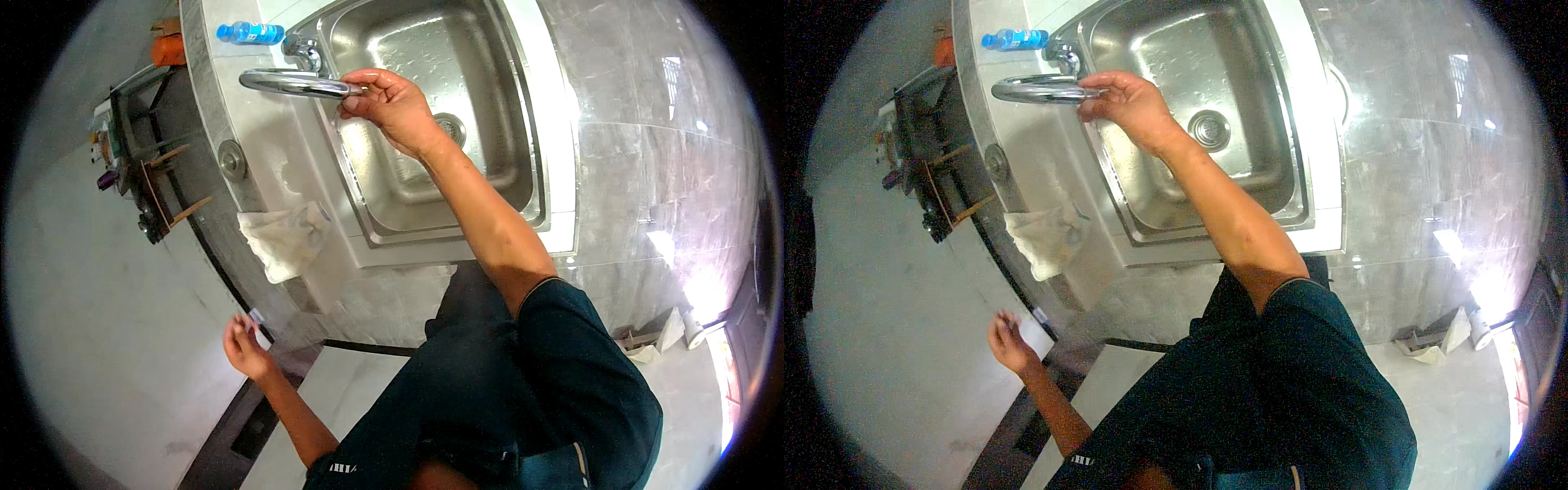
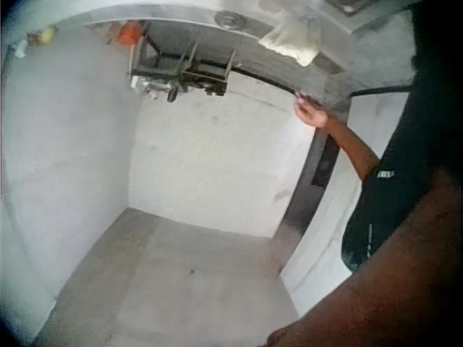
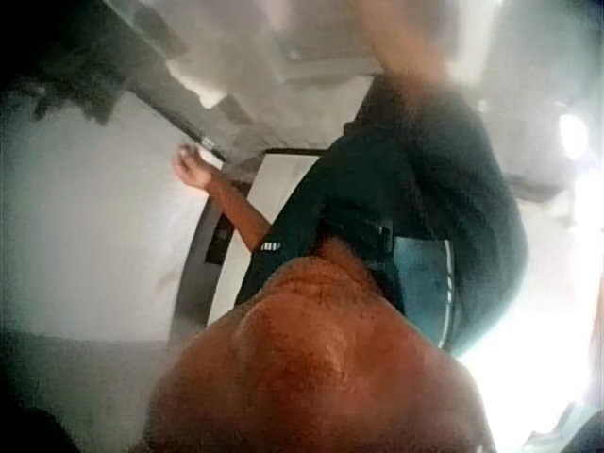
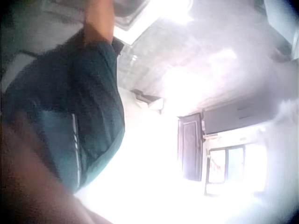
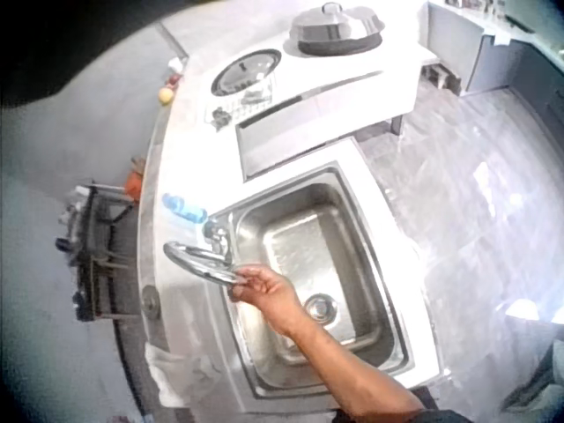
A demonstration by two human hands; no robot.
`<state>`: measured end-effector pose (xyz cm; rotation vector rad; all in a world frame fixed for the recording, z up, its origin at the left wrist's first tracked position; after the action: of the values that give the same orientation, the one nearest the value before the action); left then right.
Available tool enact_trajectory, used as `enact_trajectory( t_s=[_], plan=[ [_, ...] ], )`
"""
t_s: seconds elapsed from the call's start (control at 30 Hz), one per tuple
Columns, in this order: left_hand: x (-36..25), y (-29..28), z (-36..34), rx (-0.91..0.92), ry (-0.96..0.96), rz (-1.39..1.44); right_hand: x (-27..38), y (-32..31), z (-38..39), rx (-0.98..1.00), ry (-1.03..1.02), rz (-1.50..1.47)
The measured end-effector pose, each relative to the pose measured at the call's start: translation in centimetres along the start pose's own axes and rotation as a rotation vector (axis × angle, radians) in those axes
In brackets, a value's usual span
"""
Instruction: The person unscrews the aerator from a kitchen faucet by hand, rinses the small components under running water, and then screws the aerator back onto the faucet spout.
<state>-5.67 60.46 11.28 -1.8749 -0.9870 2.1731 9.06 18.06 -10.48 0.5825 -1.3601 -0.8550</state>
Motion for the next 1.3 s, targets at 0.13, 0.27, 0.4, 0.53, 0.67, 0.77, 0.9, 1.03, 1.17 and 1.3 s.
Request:
enact_trajectory(
  t_s=[0.13, 0.27, 0.4, 0.53, 0.67, 0.77, 0.9, 1.03, 1.17, 1.3],
  plan=[
    [-8.2, 17.1, -2.8, 0.313, 0.138, 0.046, 0.2, 0.0, 0.2, -0.032, 0.028, 0.024],
    [-11.1, 30.7, -1.8, 0.653, 0.152, 0.044, -0.4, 0.2, 0.0, -0.003, 0.032, -0.023],
    [-10.1, 36.6, -2.4, 0.695, 0.057, 0.188, -0.2, 0.2, 0.0, 0.02, 0.041, -0.029],
    [-9.8, 38.8, -2.7, 0.734, 0.052, 0.261, -0.5, 0.6, -0.2, 0.07, 0.057, -0.14],
    [-8.8, 39.7, -2.7, 0.819, -0.055, 0.317, -1.1, 0.9, -0.4, 0.107, 0.157, -0.15],
    [-8.0, 40.1, -2.6, 0.896, -0.117, 0.353, -1.2, 1.0, -0.1, 0.087, 0.233, -0.17],
    [-7.2, 39.6, -3.6, 0.851, -0.025, 0.295, -0.7, 1.3, 0.5, 0.092, 0.275, -0.186],
    [-7.4, 39.4, -3.7, 0.774, -0.049, 0.333, -0.4, 0.9, 0.7, 0.093, 0.254, -0.116],
    [-7.3, 39.3, -3.7, 0.805, -0.016, 0.3, -1.1, 0.1, 0.4, 0.016, 0.205, -0.058],
    [-7.8, 39.8, -3.2, 0.829, -0.048, 0.318, -1.5, -0.1, 0.2, 0.011, 0.267, -0.004]
  ],
)
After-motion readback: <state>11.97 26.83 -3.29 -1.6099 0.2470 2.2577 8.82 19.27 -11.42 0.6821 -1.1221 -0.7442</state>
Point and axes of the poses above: each hand's wrist, its own z-axis away from the middle knuckle, its own y-axis out of the palm, x = y × z, the point moved 8 cm from there along -z, towards the middle knuckle, and after that the axes turned 8 degrees about z, right-handed, at the moved point
